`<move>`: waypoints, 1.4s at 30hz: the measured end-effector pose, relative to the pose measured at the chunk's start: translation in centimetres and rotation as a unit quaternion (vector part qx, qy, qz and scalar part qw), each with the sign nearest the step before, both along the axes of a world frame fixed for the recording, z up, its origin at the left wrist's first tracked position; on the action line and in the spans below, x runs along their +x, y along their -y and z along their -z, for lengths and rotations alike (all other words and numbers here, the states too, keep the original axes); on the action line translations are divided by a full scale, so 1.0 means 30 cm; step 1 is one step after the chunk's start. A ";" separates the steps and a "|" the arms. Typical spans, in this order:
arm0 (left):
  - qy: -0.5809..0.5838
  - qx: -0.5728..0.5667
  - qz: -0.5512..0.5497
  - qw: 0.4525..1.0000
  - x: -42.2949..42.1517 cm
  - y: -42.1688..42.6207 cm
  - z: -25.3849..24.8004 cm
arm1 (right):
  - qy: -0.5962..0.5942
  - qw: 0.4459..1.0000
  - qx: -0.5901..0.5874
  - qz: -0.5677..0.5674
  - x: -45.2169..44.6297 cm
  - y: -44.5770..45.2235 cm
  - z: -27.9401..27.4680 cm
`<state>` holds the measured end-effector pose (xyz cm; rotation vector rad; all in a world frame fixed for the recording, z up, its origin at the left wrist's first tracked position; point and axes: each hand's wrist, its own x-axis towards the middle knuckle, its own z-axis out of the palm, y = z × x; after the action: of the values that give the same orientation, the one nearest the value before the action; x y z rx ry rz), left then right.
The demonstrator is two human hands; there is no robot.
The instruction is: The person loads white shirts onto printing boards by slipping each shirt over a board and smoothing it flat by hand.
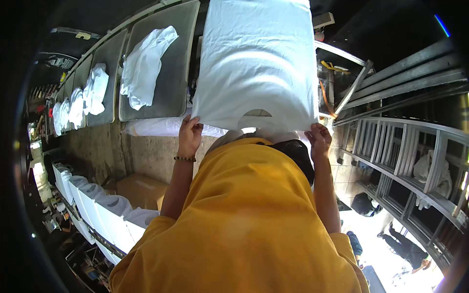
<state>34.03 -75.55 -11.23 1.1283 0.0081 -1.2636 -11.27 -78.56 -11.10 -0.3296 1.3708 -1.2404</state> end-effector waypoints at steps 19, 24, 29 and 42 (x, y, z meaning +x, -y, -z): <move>-0.063 -0.110 0.055 0.990 0.031 -0.037 0.001 | 0.046 0.999 -0.026 -0.008 -0.013 -0.035 -0.002; 0.045 -0.070 0.085 0.993 0.086 -0.065 -0.007 | 0.038 0.999 -0.028 0.013 -0.001 -0.047 -0.034; 0.140 -0.054 0.074 0.986 0.089 -0.070 -0.031 | -0.035 0.998 -0.056 0.012 0.018 -0.061 -0.023; 0.200 -0.018 0.059 0.978 0.088 -0.171 -0.086 | -0.111 0.993 -0.039 0.000 0.018 -0.134 -0.052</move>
<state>36.67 -70.42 -8.64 1.3502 -0.3859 -1.1161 -10.72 -74.54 -9.54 -0.5353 1.5118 -1.2896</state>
